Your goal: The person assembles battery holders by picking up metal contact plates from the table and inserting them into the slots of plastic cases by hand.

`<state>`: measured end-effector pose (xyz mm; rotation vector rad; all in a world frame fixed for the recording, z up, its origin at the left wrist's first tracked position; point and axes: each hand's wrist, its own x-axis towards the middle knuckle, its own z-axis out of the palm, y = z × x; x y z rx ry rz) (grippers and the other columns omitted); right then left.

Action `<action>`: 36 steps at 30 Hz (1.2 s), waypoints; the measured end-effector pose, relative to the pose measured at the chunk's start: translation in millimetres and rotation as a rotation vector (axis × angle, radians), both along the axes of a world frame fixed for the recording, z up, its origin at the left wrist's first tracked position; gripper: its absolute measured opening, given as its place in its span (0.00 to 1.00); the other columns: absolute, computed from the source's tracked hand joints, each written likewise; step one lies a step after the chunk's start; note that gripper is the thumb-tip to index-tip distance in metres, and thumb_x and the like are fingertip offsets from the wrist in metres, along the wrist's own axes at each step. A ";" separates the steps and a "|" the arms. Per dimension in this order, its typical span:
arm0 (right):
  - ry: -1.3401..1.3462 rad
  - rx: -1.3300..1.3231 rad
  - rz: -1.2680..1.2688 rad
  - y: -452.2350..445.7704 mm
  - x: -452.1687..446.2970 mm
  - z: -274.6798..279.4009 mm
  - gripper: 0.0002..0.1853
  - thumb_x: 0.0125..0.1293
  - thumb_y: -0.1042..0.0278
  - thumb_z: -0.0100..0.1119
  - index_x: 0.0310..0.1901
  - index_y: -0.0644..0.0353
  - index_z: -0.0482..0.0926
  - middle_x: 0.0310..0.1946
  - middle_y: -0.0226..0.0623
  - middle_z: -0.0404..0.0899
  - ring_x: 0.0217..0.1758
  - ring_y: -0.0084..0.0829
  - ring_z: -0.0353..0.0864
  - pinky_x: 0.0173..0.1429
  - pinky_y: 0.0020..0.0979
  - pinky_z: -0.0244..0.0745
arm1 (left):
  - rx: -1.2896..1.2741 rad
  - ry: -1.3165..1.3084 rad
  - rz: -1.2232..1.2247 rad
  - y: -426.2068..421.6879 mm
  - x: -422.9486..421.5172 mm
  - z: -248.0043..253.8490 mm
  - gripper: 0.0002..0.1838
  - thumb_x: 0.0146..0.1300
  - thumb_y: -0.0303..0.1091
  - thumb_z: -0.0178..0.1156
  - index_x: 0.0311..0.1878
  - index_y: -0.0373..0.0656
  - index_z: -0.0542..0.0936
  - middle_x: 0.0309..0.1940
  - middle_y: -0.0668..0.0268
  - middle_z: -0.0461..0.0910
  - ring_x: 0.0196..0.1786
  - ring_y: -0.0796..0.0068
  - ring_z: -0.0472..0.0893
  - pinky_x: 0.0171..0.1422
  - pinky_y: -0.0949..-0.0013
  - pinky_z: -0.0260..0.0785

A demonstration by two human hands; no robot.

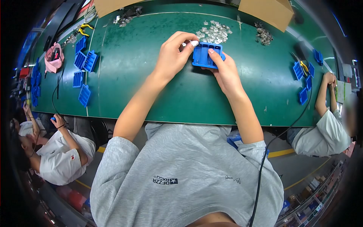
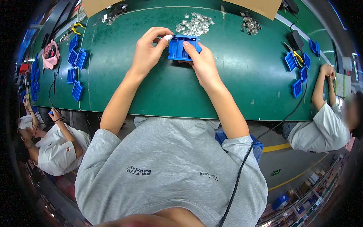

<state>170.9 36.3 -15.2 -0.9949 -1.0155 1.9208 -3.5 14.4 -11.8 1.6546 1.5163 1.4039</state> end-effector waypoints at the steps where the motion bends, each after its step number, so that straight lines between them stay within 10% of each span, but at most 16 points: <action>1: 0.002 0.000 0.003 -0.2 -0.2 -0.1 0.17 0.72 0.60 0.54 0.52 0.66 0.75 0.42 0.35 0.81 0.42 0.23 0.82 0.48 0.30 0.80 | -0.001 -0.010 -0.002 0.0 0.0 -0.5 0.07 0.64 0.28 0.60 0.43 0.38 0.81 0.41 0.65 0.82 0.42 0.74 0.80 0.44 0.71 0.71; 19: 0.022 -0.006 0.022 -0.6 0.1 1.2 0.17 0.72 0.58 0.55 0.51 0.65 0.75 0.41 0.34 0.82 0.41 0.23 0.82 0.46 0.30 0.79 | -0.041 0.018 -0.038 0.0 -2.3 -2.9 0.10 0.64 0.25 0.60 0.48 0.38 0.81 0.43 0.64 0.81 0.43 0.74 0.80 0.45 0.73 0.72; 23: 0.052 -0.040 -0.004 2.0 0.8 -6.1 0.18 0.72 0.59 0.55 0.52 0.66 0.75 0.42 0.35 0.81 0.41 0.23 0.81 0.45 0.29 0.79 | -0.232 -0.311 -0.144 2.7 -3.7 -7.6 0.17 0.66 0.27 0.58 0.57 0.38 0.76 0.47 0.62 0.80 0.47 0.73 0.80 0.47 0.73 0.72; 28: -0.094 0.019 -0.047 -3.6 -1.1 -4.8 0.18 0.71 0.61 0.57 0.53 0.68 0.75 0.44 0.34 0.81 0.44 0.19 0.78 0.51 0.25 0.75 | -0.518 -0.674 -0.228 -2.5 -2.9 0.9 0.24 0.75 0.50 0.44 0.58 0.40 0.74 0.46 0.65 0.79 0.46 0.79 0.77 0.54 0.73 0.70; 36: -0.174 0.271 -0.108 -14.4 -9.8 1.5 0.22 0.69 0.61 0.61 0.56 0.69 0.73 0.47 0.36 0.78 0.50 0.22 0.74 0.56 0.25 0.71 | -0.434 -0.639 -0.231 -7.7 10.1 -2.8 0.21 0.73 0.51 0.51 0.52 0.40 0.75 0.43 0.70 0.76 0.47 0.82 0.73 0.55 0.75 0.66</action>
